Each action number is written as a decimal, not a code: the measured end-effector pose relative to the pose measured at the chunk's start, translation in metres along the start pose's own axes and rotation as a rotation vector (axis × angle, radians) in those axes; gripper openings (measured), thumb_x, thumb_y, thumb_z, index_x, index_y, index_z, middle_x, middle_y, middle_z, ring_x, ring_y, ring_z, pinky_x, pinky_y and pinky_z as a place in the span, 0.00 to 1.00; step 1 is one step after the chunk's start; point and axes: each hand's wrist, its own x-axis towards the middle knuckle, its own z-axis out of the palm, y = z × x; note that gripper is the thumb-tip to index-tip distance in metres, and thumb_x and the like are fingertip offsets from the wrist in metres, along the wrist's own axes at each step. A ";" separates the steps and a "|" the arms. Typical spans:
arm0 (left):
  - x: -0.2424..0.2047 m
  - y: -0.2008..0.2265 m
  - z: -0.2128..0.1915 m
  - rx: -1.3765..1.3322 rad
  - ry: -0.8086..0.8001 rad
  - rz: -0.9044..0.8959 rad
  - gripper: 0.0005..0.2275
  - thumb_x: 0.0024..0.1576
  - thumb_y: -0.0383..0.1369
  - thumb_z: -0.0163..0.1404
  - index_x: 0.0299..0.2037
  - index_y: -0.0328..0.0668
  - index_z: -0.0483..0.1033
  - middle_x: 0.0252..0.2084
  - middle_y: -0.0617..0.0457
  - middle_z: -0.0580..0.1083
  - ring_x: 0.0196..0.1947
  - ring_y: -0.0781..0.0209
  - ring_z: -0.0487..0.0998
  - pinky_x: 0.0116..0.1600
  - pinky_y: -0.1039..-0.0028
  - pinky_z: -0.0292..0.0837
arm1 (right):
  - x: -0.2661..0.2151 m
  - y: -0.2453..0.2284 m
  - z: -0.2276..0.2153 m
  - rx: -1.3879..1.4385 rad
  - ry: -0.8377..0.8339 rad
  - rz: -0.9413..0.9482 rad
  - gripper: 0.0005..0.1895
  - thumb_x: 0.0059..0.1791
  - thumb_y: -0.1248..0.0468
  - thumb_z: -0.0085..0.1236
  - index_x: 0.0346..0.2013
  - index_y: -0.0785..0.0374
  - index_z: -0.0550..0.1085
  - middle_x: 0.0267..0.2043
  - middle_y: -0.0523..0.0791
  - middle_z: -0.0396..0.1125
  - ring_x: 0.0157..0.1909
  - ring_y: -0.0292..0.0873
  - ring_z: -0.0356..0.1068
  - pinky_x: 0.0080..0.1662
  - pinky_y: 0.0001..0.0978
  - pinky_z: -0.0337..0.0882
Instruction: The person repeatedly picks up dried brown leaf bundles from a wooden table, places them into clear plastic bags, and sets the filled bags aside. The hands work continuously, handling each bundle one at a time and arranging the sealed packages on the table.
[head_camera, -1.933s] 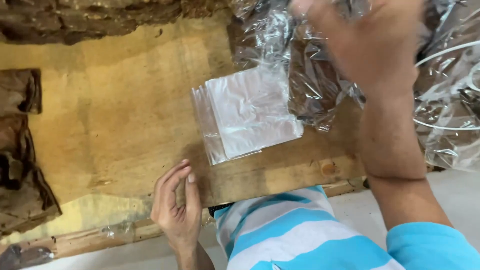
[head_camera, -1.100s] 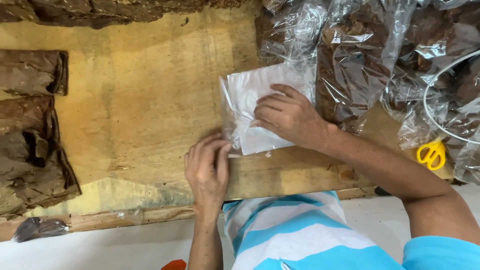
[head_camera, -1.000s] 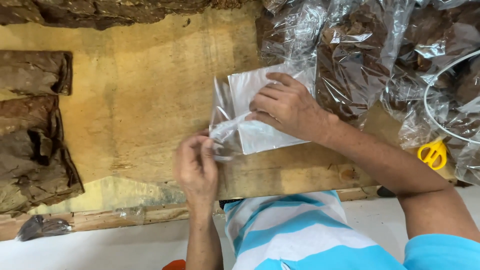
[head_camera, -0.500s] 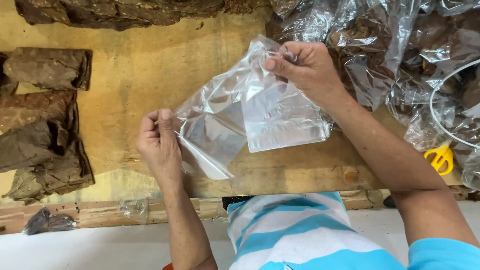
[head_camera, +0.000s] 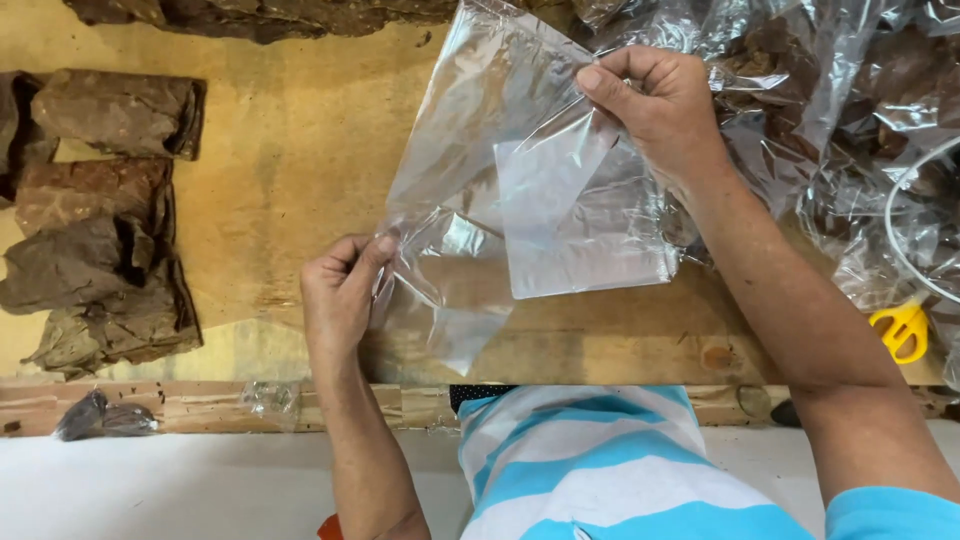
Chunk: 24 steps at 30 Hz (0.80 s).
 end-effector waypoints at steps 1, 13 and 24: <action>0.003 -0.004 0.002 -0.063 0.026 0.033 0.16 0.60 0.36 0.60 0.22 0.45 0.70 0.20 0.66 0.62 0.22 0.75 0.58 0.27 0.81 0.54 | 0.001 0.002 0.000 -0.025 0.005 -0.007 0.08 0.56 0.61 0.67 0.37 0.62 0.78 0.31 0.37 0.71 0.32 0.26 0.67 0.36 0.16 0.70; 0.014 -0.004 0.041 -0.285 0.200 0.119 0.07 0.55 0.28 0.63 0.39 0.37 0.79 0.34 0.53 0.81 0.34 0.72 0.79 0.41 0.83 0.79 | -0.078 -0.020 0.087 -0.655 -0.214 -0.742 0.26 0.51 0.46 0.62 0.49 0.66 0.75 0.50 0.56 0.68 0.53 0.54 0.68 0.57 0.55 0.69; 0.021 -0.016 0.047 -0.193 0.181 0.087 0.15 0.51 0.32 0.71 0.26 0.38 0.74 0.14 0.56 0.67 0.14 0.76 0.64 0.21 0.85 0.57 | -0.061 0.015 0.092 -0.402 -0.269 -0.519 0.02 0.52 0.65 0.65 0.38 0.60 0.82 0.39 0.48 0.75 0.42 0.53 0.78 0.45 0.40 0.74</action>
